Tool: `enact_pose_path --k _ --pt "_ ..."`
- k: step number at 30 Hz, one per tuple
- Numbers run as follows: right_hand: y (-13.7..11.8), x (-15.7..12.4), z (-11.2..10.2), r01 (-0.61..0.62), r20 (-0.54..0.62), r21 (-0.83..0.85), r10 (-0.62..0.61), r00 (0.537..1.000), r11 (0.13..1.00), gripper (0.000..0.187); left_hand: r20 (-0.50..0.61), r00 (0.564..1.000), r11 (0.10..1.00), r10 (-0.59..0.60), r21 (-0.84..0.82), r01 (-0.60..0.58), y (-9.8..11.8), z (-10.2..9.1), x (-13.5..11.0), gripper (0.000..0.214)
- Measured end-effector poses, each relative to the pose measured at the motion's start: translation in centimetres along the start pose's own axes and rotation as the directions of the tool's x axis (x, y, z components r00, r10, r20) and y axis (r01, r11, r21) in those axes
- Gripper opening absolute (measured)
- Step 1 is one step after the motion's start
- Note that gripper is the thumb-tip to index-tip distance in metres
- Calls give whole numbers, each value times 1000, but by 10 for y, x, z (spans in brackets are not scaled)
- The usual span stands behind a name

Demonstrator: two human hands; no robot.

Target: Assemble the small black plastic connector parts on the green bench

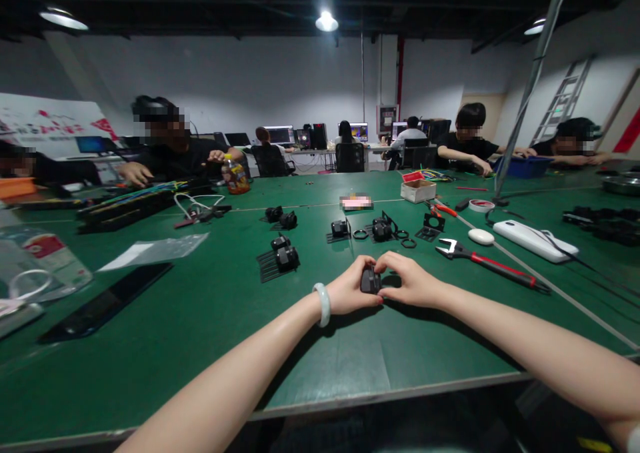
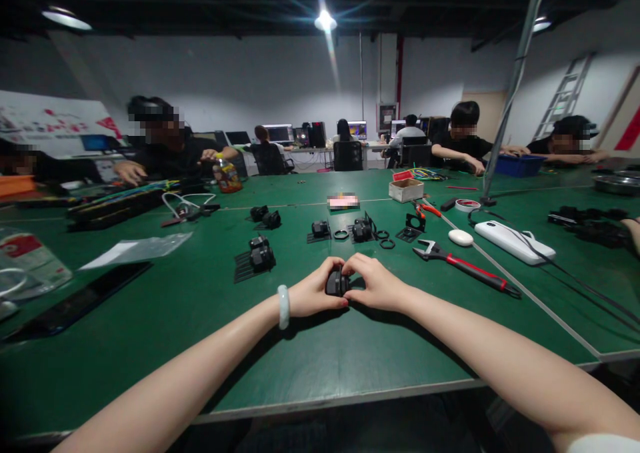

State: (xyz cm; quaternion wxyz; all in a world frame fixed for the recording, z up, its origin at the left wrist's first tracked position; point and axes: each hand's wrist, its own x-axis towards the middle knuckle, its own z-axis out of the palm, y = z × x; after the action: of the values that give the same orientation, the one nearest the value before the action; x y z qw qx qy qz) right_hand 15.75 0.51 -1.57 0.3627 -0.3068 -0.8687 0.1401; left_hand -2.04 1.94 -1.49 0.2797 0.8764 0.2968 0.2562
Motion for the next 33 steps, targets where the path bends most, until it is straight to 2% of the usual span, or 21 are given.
enact_pose_path --k 33 --pt "5 -1 0 -99 20 41 98 995 994 28 29 999 999 -44 -13 44 6 -2 -1 52"
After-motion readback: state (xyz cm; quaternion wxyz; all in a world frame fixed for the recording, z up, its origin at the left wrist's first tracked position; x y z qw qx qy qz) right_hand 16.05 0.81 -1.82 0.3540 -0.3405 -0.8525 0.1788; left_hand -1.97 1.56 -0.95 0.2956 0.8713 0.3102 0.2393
